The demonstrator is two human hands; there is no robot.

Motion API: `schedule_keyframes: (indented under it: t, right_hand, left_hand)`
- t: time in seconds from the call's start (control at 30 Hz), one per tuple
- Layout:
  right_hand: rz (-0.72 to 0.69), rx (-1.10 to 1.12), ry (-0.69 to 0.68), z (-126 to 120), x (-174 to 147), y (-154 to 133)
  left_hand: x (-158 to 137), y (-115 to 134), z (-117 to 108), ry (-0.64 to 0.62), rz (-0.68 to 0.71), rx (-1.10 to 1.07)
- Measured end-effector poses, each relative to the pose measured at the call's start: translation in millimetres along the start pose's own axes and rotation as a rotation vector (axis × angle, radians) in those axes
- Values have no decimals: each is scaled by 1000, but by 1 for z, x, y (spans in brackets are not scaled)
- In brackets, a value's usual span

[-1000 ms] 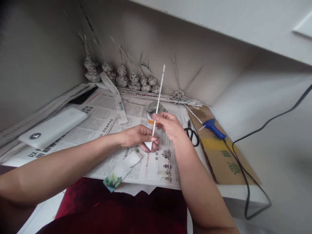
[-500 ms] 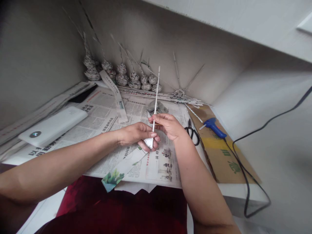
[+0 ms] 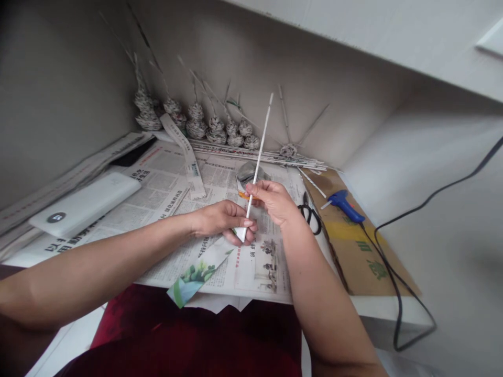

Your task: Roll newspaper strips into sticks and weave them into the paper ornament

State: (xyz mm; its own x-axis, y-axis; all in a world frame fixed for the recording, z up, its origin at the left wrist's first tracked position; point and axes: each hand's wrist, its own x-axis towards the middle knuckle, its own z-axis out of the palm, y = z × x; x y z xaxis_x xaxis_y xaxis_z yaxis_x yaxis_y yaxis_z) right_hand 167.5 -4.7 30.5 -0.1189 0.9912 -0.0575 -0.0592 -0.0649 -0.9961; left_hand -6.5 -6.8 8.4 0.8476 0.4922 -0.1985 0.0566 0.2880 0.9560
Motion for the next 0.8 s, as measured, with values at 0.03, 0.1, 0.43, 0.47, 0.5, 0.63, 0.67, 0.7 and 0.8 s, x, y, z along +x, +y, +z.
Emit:
schedule_keyframes:
  t: [0.03, 0.1, 0.43, 0.47, 0.5, 0.63, 0.67, 0.7, 0.8]
  right_hand:
    - [-9, 4, 22, 0, 0, 0]
    - [-6, -4, -5, 1, 0, 0]
    - [12, 20, -58, -1, -1, -1]
    - [31, 2, -103, -1, -1, -1]
    - [43, -12, -135, -1, -1, -1]
    - [-6, 22, -28, 0, 0, 0]
    - [-22, 39, 3, 0, 0, 0]
    - [-27, 49, 8, 0, 0, -1]
    - [3, 31, -109, -1, -2, -3]
  left_hand:
    - [0, 0, 0, 3, -3, 2]
    - [0, 1, 0, 21, 5, 2]
    - [0, 0, -2, 0, 15, -8]
    - [0, 0, -2, 5, 24, -6]
    - [0, 0, -2, 5, 28, -4]
    - [0, 0, -1, -21, 17, -1]
    - [0, 0, -1, -20, 12, 2]
    - [0, 0, -2, -16, 10, 3]
    - [0, -1, -2, -2, 30, -3]
